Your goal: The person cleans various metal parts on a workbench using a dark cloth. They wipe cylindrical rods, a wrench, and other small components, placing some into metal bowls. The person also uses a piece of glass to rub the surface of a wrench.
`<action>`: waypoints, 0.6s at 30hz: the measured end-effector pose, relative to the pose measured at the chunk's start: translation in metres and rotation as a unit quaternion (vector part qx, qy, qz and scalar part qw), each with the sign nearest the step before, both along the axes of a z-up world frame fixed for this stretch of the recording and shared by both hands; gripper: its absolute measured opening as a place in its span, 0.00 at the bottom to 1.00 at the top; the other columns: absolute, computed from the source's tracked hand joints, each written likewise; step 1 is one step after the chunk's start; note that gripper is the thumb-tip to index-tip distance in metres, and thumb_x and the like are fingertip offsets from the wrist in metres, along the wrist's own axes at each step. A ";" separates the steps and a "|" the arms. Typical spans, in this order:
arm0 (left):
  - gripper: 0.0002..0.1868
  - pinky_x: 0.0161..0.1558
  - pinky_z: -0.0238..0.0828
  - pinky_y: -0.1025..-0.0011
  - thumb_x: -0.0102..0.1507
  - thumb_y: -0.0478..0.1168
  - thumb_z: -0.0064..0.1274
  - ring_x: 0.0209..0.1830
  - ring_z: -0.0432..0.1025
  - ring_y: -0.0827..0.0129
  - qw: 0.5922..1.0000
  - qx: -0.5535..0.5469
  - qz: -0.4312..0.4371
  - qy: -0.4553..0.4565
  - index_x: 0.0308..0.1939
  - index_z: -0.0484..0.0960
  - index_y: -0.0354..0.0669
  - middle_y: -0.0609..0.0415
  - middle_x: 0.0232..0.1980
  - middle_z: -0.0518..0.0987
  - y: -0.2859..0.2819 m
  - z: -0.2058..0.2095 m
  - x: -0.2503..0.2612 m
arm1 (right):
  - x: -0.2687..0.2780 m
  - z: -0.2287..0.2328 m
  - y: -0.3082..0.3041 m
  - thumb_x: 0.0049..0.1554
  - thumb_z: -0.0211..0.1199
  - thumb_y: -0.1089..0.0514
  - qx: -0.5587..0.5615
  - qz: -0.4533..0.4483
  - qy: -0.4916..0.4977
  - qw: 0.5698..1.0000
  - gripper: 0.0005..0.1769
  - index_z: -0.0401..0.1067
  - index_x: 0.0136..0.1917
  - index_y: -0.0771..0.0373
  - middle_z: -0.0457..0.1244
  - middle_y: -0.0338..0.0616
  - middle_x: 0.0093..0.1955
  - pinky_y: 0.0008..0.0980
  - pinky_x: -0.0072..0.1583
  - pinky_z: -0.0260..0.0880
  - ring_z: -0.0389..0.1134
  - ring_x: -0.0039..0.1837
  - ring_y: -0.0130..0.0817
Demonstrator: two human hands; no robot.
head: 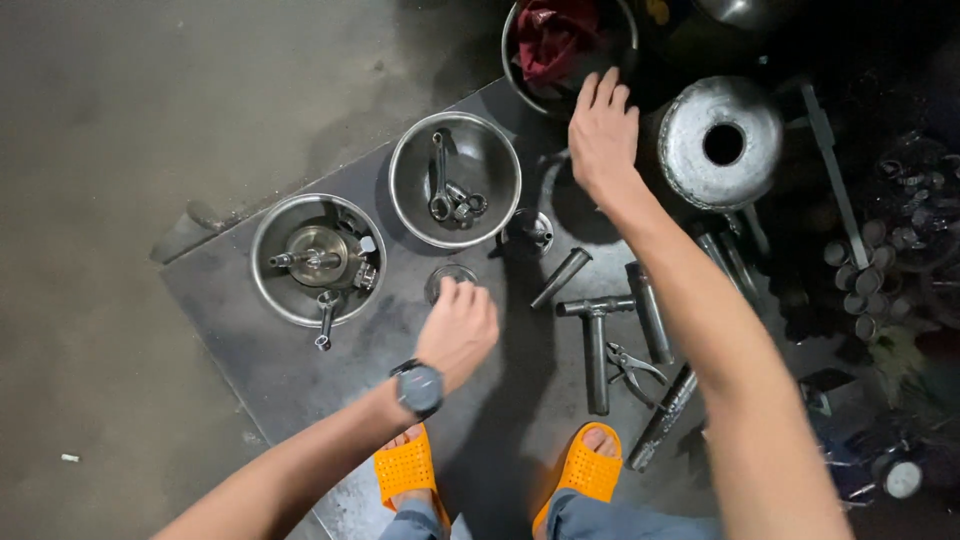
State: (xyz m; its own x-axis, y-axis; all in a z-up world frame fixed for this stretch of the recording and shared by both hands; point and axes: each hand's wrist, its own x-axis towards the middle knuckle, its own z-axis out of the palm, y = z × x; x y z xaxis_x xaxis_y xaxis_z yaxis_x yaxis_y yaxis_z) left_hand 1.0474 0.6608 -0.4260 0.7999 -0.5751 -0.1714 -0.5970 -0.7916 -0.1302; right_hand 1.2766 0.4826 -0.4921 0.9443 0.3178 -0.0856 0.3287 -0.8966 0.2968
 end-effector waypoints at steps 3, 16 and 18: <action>0.08 0.43 0.60 0.60 0.55 0.39 0.46 0.36 0.63 0.61 0.997 -0.023 -0.033 0.070 0.37 0.75 0.45 0.50 0.37 0.71 0.050 0.008 -0.020 | 0.026 -0.031 -0.010 0.44 0.62 0.59 -0.035 -0.022 0.022 0.999 0.31 0.56 0.60 0.67 0.51 0.57 0.59 0.43 0.55 0.60 0.54 0.59 0.51; 0.10 0.29 0.66 0.60 0.60 0.45 0.39 0.25 0.68 0.57 0.957 -0.061 0.194 0.207 0.33 0.72 0.44 0.53 0.30 0.71 0.158 0.060 -0.052 | -0.016 0.134 -0.052 0.47 0.64 0.53 0.252 0.084 -0.174 0.948 0.11 0.70 0.40 0.61 0.65 0.50 0.33 0.43 0.38 0.61 0.66 0.35 0.52; 0.12 0.33 0.68 0.60 0.61 0.45 0.40 0.31 0.69 0.57 0.963 -0.084 0.162 0.197 0.40 0.71 0.43 0.51 0.36 0.72 0.143 0.068 -0.031 | -0.036 0.175 -0.061 0.51 0.64 0.61 0.313 0.110 -0.206 0.921 0.06 0.70 0.41 0.63 0.63 0.46 0.34 0.38 0.37 0.57 0.60 0.35 0.41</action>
